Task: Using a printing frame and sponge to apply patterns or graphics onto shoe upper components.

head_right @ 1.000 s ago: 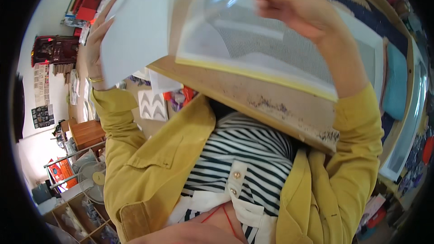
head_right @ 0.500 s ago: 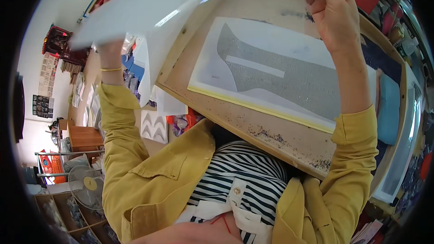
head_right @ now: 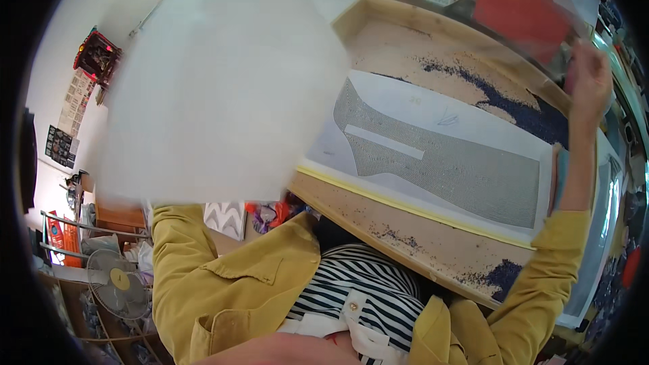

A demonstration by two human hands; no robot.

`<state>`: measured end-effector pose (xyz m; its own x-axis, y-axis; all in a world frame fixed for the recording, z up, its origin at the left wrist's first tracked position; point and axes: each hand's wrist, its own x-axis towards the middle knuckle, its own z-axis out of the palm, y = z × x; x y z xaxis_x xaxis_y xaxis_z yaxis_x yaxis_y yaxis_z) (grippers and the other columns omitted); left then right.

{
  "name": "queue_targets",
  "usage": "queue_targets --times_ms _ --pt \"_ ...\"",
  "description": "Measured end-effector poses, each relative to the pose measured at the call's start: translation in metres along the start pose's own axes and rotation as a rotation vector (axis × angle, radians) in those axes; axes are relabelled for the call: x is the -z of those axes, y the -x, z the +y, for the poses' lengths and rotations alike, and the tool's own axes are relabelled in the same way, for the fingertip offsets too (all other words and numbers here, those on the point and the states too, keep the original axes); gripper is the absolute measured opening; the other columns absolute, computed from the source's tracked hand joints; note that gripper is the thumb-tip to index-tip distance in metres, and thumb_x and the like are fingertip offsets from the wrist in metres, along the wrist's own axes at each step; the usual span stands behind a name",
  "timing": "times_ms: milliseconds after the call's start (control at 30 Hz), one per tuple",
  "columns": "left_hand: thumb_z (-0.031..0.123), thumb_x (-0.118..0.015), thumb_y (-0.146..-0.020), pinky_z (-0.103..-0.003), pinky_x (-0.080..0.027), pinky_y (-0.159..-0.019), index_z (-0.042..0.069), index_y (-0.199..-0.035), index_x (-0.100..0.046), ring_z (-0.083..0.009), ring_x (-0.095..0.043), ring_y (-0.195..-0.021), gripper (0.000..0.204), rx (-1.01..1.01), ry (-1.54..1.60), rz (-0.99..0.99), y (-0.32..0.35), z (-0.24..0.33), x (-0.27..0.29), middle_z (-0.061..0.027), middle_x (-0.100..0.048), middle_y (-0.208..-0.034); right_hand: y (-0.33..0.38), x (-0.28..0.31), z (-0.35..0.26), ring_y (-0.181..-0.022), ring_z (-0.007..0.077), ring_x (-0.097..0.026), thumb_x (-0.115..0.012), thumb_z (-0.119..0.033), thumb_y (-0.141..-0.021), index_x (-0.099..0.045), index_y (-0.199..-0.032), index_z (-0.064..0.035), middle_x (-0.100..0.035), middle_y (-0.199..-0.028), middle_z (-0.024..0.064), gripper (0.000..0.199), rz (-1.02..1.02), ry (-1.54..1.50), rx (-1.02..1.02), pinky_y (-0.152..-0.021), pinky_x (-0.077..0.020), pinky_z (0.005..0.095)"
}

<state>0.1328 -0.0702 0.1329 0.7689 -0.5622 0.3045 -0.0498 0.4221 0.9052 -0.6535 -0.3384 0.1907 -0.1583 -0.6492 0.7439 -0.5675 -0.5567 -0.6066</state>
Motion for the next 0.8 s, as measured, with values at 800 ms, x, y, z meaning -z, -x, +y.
queue_targets --times_ms 800 --pt "0.035 -0.075 -0.09 -0.023 -0.047 -0.062 0.008 -0.087 -0.072 -0.0102 -0.057 -0.064 0.027 0.027 -0.662 0.202 0.042 -0.047 0.128 0.0004 -0.066 -0.074 -0.229 0.431 0.3 -0.073 0.0149 -0.054 -0.068 -0.017 -0.094 -0.067 -0.115 -0.0045 -0.064 -0.089 0.0035 0.025 -0.21 0.786 0.197 -0.072 -0.0471 0.0254"
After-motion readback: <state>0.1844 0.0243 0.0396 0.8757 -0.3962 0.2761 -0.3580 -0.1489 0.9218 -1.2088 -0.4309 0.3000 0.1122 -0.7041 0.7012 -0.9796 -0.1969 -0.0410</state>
